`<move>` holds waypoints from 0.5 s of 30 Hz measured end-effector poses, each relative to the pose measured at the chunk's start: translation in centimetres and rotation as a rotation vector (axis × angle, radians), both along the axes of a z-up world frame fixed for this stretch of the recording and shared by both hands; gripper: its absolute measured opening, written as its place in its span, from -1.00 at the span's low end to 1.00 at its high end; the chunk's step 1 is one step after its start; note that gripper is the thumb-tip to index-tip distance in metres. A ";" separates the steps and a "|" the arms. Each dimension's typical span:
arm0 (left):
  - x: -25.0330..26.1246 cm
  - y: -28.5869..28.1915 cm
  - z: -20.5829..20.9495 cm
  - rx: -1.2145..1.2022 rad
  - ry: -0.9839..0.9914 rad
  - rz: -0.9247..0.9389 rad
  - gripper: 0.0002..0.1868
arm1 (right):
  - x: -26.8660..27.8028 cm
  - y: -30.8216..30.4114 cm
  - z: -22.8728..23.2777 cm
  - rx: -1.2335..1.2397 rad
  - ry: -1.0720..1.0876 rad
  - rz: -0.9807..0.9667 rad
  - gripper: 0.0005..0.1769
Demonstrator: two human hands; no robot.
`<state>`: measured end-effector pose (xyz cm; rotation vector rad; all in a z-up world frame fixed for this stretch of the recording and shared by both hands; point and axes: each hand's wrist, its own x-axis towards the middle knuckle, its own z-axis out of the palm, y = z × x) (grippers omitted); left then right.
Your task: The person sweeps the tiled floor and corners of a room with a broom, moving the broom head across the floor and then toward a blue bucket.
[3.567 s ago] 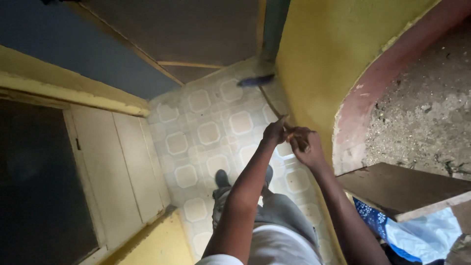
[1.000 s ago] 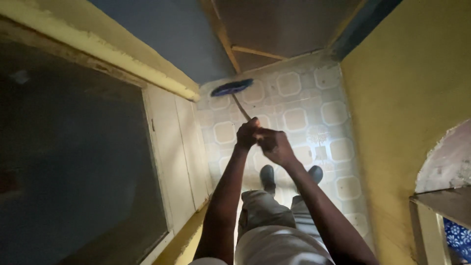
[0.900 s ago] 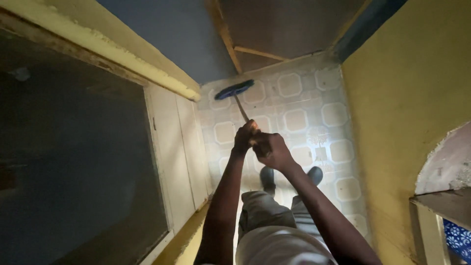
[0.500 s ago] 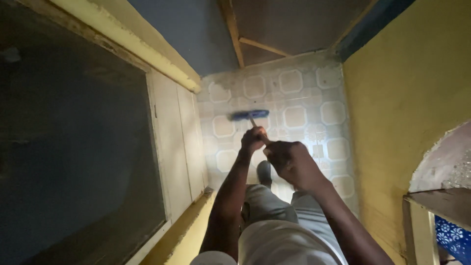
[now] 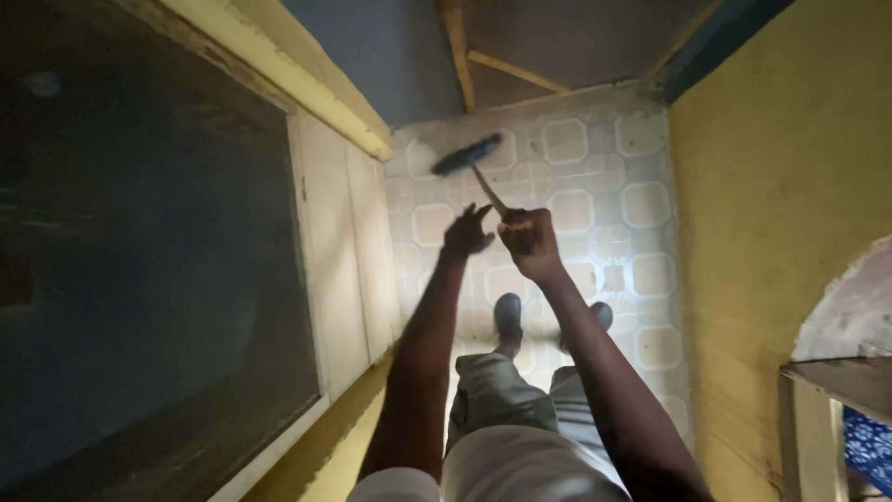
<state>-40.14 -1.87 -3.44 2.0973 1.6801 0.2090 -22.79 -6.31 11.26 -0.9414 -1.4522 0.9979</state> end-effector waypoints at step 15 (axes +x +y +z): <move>6.9 -0.9 4.1 0.356 -0.483 0.554 -0.57 | 1.1 -1.2 14.6 -0.252 -0.183 0.073 -0.89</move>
